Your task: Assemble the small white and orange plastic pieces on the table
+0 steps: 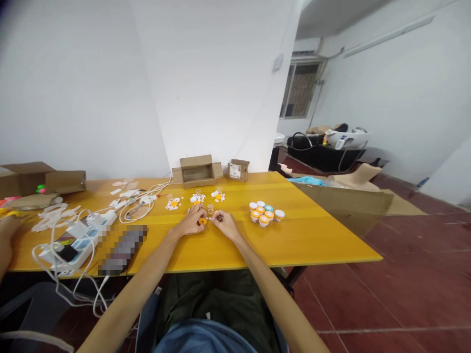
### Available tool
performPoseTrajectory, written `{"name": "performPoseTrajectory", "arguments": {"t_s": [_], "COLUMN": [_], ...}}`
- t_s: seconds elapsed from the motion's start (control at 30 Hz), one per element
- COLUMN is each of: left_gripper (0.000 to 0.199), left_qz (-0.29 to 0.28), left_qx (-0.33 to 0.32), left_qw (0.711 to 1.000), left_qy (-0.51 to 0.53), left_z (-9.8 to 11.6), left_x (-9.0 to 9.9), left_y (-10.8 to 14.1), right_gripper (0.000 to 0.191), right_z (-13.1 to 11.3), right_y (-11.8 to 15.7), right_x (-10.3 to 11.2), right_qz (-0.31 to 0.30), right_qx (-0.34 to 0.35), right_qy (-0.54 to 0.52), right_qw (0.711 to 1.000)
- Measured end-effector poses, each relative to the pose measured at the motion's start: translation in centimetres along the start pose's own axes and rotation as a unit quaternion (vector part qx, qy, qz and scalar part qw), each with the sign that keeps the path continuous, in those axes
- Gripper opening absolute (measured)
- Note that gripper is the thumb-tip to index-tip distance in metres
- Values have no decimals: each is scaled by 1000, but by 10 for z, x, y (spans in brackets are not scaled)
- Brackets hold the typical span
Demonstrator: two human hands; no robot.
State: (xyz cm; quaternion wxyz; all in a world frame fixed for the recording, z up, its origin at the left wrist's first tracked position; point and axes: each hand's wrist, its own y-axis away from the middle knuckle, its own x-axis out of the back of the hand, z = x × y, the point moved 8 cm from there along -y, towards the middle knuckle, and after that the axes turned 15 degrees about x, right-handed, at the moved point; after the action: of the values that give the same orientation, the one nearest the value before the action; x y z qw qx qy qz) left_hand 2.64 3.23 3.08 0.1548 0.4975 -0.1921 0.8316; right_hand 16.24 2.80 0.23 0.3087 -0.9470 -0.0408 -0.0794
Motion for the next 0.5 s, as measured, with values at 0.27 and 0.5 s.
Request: {"name": "performPoseTrajectory", "arguments": {"t_s": [0.27, 0.5], "left_gripper": [23, 26], "left_qz": [15, 52], "left_qx": [1, -24], "left_qw": [1000, 998], "left_qy": [-11, 1], "left_z": [-2, 3], "left_x": [-1, 7], "left_y": [1, 3], "right_gripper": [13, 22], "right_z": [2, 1], "right_y": [0, 0], "right_x": [-3, -4], "right_qz": [-35, -38], "right_qx": [9, 9], "right_qy": [11, -1], "right_qw": [999, 999]}}
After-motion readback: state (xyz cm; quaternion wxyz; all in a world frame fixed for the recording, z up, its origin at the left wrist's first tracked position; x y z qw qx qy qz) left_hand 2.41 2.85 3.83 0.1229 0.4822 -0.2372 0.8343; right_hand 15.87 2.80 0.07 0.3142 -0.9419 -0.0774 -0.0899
